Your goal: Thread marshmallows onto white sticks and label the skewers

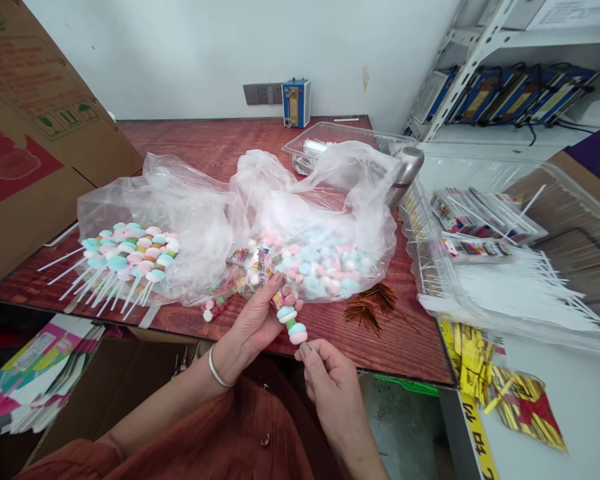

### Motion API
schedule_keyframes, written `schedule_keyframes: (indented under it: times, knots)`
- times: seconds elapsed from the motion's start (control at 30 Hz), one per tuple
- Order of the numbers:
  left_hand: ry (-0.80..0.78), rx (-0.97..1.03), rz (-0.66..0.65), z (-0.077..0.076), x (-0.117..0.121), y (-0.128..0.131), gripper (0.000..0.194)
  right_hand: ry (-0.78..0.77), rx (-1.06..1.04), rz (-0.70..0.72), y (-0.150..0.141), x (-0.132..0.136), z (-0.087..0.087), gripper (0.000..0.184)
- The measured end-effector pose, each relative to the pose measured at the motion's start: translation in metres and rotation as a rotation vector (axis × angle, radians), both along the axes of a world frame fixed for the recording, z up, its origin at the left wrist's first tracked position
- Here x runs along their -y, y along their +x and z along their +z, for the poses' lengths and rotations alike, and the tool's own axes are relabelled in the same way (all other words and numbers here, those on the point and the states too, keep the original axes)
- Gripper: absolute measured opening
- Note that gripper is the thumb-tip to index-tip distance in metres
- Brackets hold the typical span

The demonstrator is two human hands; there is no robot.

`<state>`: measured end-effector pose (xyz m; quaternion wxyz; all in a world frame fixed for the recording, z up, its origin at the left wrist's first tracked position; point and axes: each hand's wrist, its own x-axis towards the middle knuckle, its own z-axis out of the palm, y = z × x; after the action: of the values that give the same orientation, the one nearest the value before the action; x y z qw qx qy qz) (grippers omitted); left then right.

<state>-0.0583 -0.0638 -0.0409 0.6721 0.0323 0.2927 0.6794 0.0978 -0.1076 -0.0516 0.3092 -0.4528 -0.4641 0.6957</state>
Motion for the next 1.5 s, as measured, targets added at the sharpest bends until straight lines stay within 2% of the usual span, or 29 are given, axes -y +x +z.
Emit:
schedule_keyframes:
  times: [0.1,0.2,0.3,0.43,0.5,0.57,0.6,0.77,0.8,0.83,0.87,0.9,1.03,1.13,1.2,1.27,1.33,1.37,1.43,1.5]
  knots:
    - [-0.009,0.111,-0.047,-0.004,0.0,0.001,0.029,-0.239,-0.186,-0.025,-0.003,0.001,0.001,0.038]
    - [-0.049,0.161,-0.103,-0.004,-0.001,-0.002,0.039,-0.37,-0.284,-0.046,-0.005,0.001,0.004,0.036]
    - [-0.035,0.16,-0.168,0.001,0.0,-0.008,0.041,-0.431,-0.356,-0.072,-0.003,0.0,0.005,0.032]
    - [0.093,0.018,-0.184,0.009,0.004,-0.01,0.016,-0.454,-0.385,-0.124,-0.003,-0.001,0.007,0.03]
    - [0.119,-0.085,-0.169,0.01,0.005,-0.008,0.012,-0.413,-0.346,-0.134,-0.004,0.0,0.008,0.031]
    - [0.101,-0.129,-0.15,0.01,0.006,-0.004,0.017,-0.246,-0.219,-0.138,-0.006,0.002,0.007,0.034]
    - [0.081,-0.127,-0.134,0.011,0.006,-0.001,0.019,-0.093,-0.101,-0.147,-0.007,0.004,0.006,0.033]
    - [-0.014,-0.081,-0.077,0.015,0.007,0.01,0.017,0.987,0.652,-0.236,-0.009,0.009,-0.002,0.023]
    - [-0.02,-0.085,-0.088,0.015,0.008,0.012,0.017,1.122,0.725,-0.244,-0.009,0.01,-0.003,0.02]
    - [-0.019,-0.09,-0.107,0.014,0.01,0.014,0.018,1.192,0.754,-0.241,-0.01,0.01,-0.003,0.019]
    - [-0.015,-0.092,-0.131,0.013,0.011,0.015,0.019,1.189,0.742,-0.227,-0.01,0.01,-0.002,0.018]
    - [-0.009,-0.082,-0.163,0.011,0.013,0.017,0.02,1.118,0.694,-0.209,-0.01,0.009,-0.001,0.019]
    - [-0.003,-0.007,-0.271,0.005,0.016,0.02,0.021,0.501,0.355,-0.143,-0.006,0.005,0.001,0.029]
    - [0.033,-0.049,-0.163,0.003,0.013,0.016,0.025,0.173,0.129,-0.148,-0.004,0.003,-0.004,0.034]
    - [0.063,-0.031,-0.082,0.002,0.009,0.012,0.035,0.046,0.002,-0.182,-0.005,0.003,-0.007,0.034]
    - [0.079,0.041,-0.066,0.002,0.006,0.008,0.027,-0.039,-0.088,-0.209,-0.007,0.003,-0.008,0.033]
    - [0.075,0.11,-0.068,0.003,0.004,0.005,0.017,-0.039,-0.091,-0.2,-0.009,0.004,-0.007,0.031]
    - [0.065,0.133,-0.065,0.003,0.004,0.005,0.017,0.012,-0.04,-0.187,-0.009,0.005,-0.005,0.03]
    - [0.029,0.156,-0.055,0.005,0.004,0.007,0.021,0.221,0.146,-0.181,-0.009,0.007,-0.003,0.028]
    - [-0.015,0.15,-0.051,0.007,0.004,0.011,0.026,0.514,0.371,-0.211,-0.007,0.01,-0.001,0.024]
